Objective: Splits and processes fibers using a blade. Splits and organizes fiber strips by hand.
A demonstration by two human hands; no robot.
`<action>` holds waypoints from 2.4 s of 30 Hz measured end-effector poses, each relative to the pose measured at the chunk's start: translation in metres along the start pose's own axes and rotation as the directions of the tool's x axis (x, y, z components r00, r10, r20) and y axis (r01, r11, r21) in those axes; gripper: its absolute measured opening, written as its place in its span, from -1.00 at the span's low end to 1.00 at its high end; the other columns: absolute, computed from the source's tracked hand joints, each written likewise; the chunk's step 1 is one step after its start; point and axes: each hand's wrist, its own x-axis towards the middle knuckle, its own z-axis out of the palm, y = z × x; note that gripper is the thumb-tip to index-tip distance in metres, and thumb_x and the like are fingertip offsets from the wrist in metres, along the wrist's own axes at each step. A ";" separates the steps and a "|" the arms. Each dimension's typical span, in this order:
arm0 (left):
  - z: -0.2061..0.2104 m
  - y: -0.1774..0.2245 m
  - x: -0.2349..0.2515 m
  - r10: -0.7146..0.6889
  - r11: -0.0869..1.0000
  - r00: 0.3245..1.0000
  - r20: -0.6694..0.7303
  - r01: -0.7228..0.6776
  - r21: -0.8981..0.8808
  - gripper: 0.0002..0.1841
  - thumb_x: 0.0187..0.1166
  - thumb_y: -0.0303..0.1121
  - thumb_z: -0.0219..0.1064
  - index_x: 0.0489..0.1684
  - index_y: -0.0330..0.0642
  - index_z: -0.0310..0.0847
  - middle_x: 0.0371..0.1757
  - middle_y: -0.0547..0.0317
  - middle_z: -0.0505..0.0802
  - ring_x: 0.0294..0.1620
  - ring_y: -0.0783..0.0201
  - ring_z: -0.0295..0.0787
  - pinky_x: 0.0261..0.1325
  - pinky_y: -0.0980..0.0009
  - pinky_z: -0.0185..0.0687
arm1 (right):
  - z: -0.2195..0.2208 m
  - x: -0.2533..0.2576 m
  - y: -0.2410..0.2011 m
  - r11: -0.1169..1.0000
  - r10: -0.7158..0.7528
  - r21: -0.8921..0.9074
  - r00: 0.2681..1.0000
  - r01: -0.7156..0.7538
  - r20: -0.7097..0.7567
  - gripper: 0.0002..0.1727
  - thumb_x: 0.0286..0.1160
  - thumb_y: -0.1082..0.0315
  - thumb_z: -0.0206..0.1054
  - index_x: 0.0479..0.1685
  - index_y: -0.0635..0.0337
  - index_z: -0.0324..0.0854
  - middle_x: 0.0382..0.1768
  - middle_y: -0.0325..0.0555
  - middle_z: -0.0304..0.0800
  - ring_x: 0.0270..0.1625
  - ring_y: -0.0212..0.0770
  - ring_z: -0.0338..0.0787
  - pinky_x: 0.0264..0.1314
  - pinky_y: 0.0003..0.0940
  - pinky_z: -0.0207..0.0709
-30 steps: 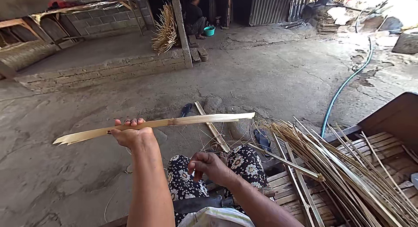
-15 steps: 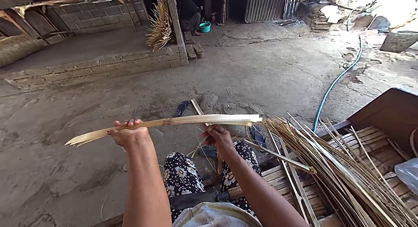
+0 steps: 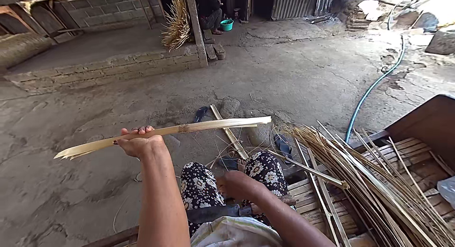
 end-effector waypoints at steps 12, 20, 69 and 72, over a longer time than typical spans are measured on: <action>0.003 -0.011 -0.027 -0.073 0.996 0.997 0.022 0.072 0.048 -0.43 0.88 0.13 -0.39 -0.34 -0.05 0.35 -0.77 0.35 0.36 -0.86 0.43 0.27 -0.76 0.54 0.29 | -0.044 0.037 -0.026 -0.180 0.269 0.881 0.883 0.437 -0.383 -0.79 0.82 0.32 0.14 0.12 0.28 0.57 -0.23 0.01 0.85 -0.45 -0.28 0.79 -0.47 -0.48 0.65; -0.013 0.004 0.013 0.031 0.999 0.997 0.073 -0.029 -0.028 -0.40 0.88 0.14 -0.47 -0.30 -0.04 0.38 -0.77 0.38 0.40 -0.85 0.45 0.31 -0.75 0.56 0.34 | -0.008 -0.004 -0.005 0.622 -0.145 0.622 0.851 0.476 -0.505 -0.82 0.64 0.40 0.31 -0.14 0.35 0.77 -0.28 -0.14 0.86 -0.27 -0.36 0.82 -0.07 -0.35 0.75; -0.026 -0.013 -0.092 -0.267 0.962 0.468 0.843 0.076 0.262 -0.44 0.90 0.02 -0.32 -0.11 -0.05 0.62 -0.66 0.32 0.72 -0.57 0.31 0.78 -0.28 0.32 0.85 | -0.038 -0.015 -0.028 0.934 -0.148 0.032 0.468 0.355 -0.871 -0.83 0.55 0.37 0.27 -0.16 0.21 0.77 -0.22 -0.05 0.81 -0.12 -0.19 0.81 0.01 -0.28 0.68; -0.027 -0.014 -0.087 -0.256 0.955 0.525 0.811 0.008 0.297 -0.41 0.89 0.03 -0.37 -0.08 0.01 0.66 -0.50 0.32 0.83 -0.42 0.31 0.86 -0.22 0.31 0.87 | -0.041 -0.040 -0.030 0.818 -0.173 0.167 0.512 0.551 -0.842 -0.83 0.58 0.39 0.28 -0.14 0.27 0.76 -0.21 -0.13 0.79 -0.16 -0.46 0.75 -0.06 -0.59 0.64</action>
